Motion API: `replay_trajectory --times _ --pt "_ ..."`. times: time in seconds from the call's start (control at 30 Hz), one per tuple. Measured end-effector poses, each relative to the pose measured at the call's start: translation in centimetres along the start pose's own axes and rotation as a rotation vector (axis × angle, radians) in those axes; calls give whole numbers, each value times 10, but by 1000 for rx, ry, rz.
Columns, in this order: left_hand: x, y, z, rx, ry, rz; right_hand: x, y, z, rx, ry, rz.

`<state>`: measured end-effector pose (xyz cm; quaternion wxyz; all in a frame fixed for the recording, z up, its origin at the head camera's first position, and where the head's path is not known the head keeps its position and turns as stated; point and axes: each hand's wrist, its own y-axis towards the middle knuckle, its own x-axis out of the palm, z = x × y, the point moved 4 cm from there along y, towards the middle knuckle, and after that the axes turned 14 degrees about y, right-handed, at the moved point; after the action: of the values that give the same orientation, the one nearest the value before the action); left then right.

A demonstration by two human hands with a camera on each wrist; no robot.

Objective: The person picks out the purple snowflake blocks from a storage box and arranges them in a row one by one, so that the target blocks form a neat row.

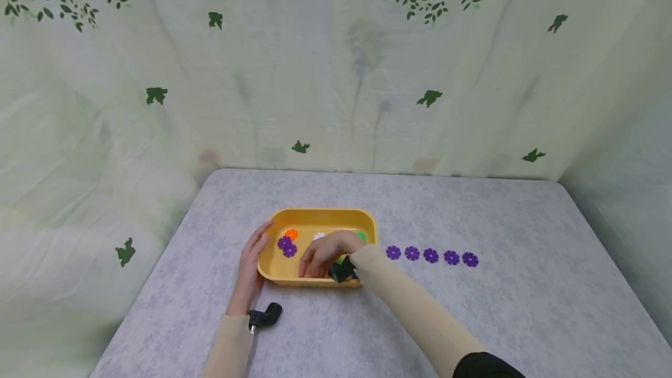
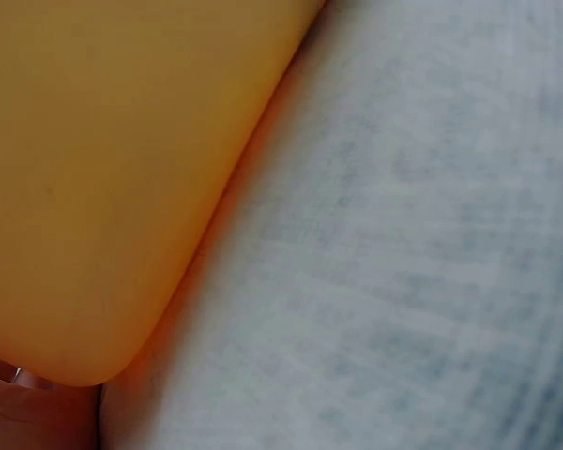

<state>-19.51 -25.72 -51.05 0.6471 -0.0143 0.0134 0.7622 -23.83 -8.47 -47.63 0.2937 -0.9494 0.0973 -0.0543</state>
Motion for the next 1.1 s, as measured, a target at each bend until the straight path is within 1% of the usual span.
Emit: replay_trajectory --times 0.13,0.23,0.27,0.37,0.53,0.63,0.77,0.93,1.1 --pt "3 -4 10 -8 -9 -8 1 -1 -4 27 -47 49" --pt "4 -4 11 -16 -17 -11 0 -1 -4 45 -36 61" --pt "3 -3 9 -15 -16 -9 0 -1 -4 44 -26 66" --pt "2 0 2 -5 -8 0 -4 -1 -1 6 20 84" --pt "1 0 1 4 8 7 -11 -2 1 -91 95 168" --pt "1 0 1 3 17 7 -14 -6 -1 -140 102 214" --pt "1 0 1 1 24 8 -17 -13 -4 -192 75 253" --pt "0 0 -1 -8 34 14 -24 -29 -3 -261 119 269" --pt "0 -1 0 -9 33 14 -36 -53 2 -332 164 320"
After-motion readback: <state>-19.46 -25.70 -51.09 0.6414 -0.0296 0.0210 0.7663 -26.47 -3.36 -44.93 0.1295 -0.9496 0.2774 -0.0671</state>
